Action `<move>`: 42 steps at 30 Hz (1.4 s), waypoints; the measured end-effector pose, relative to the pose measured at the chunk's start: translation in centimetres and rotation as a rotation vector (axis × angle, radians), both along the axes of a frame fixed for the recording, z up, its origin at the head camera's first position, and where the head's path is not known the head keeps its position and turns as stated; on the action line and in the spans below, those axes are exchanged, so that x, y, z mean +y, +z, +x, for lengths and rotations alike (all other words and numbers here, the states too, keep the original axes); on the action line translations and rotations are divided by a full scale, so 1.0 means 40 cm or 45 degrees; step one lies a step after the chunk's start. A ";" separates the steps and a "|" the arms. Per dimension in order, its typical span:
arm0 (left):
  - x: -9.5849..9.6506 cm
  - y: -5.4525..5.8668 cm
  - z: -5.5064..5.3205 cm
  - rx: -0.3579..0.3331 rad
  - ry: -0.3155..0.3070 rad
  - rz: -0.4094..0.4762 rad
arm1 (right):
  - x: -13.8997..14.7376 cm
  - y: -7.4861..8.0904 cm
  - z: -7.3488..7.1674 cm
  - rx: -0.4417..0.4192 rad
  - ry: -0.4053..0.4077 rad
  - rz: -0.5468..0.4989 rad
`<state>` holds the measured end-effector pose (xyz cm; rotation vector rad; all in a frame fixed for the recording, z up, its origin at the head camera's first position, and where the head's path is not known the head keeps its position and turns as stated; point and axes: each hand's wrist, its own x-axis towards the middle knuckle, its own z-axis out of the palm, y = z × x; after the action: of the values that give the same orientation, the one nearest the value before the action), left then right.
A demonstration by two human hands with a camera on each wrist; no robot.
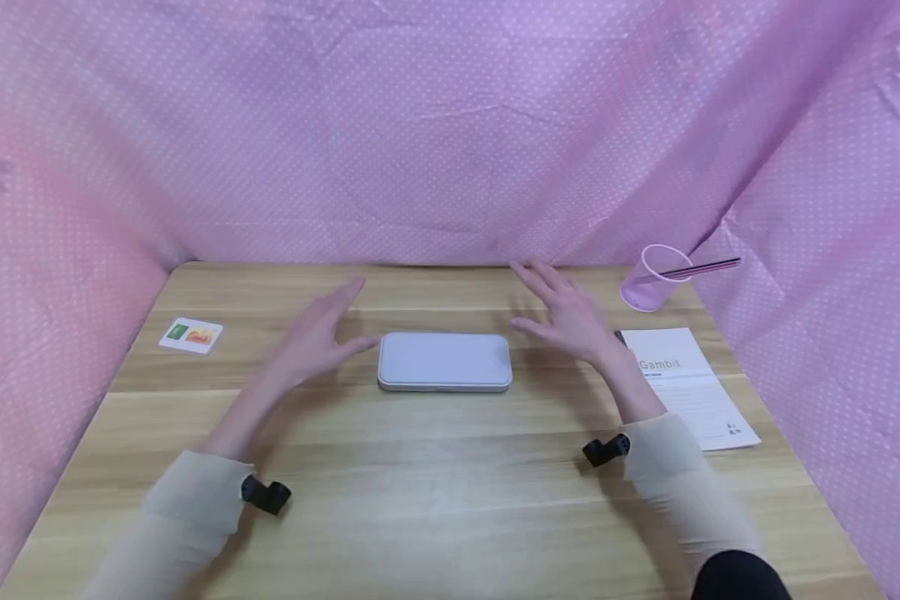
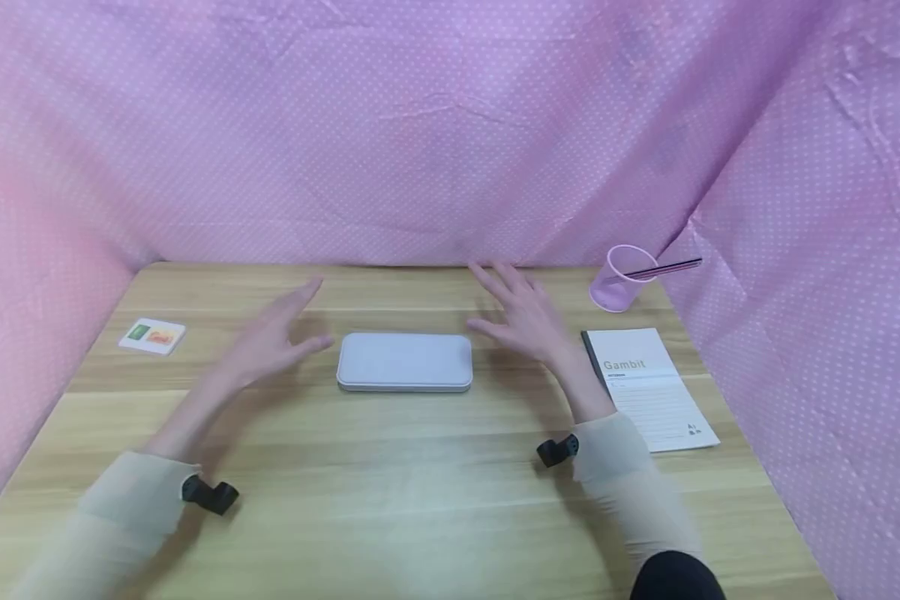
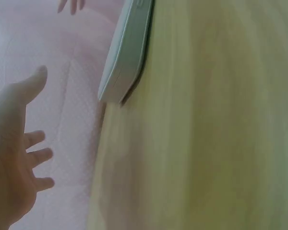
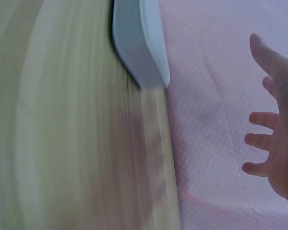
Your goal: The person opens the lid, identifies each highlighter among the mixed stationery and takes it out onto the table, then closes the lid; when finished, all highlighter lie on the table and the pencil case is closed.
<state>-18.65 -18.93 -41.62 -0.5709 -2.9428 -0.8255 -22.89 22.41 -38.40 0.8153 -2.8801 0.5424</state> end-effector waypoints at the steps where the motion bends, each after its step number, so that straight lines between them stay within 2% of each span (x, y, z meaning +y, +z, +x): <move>1: 0.008 -0.008 0.003 -0.028 0.007 0.032 | -0.008 -0.005 0.004 -0.019 0.002 -0.027; 5: 0.041 -0.033 0.012 -0.138 0.027 0.114 | -0.046 -0.024 0.021 -0.118 0.058 -0.141; 7: 0.056 -0.043 0.015 -0.193 0.019 0.112 | -0.067 -0.035 0.030 -0.142 0.101 -0.149; 11: 0.079 -0.060 0.027 -0.329 -0.011 0.069 | -0.105 -0.057 0.050 -0.150 0.194 -0.096; 14: 0.093 -0.070 0.036 -0.370 -0.020 0.073 | -0.129 -0.072 0.064 -0.167 0.247 -0.025; 17: 0.104 -0.081 0.039 -0.341 -0.043 0.090 | -0.147 -0.086 0.077 -0.218 0.277 0.039; 23: 0.117 -0.091 0.038 -0.280 -0.054 0.035 | -0.165 -0.105 0.094 -0.313 0.297 0.158; 34: 0.121 -0.085 0.039 -0.235 -0.023 -0.037 | -0.175 -0.112 0.097 -0.254 0.340 0.214; 42: 0.120 -0.087 0.046 -0.175 -0.013 -0.034 | -0.181 -0.113 0.091 -0.272 0.352 0.232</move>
<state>-16.80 -14.13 -45.09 -0.5530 -3.0818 -0.8612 -19.27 15.18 -42.90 1.2692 -3.0640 0.4173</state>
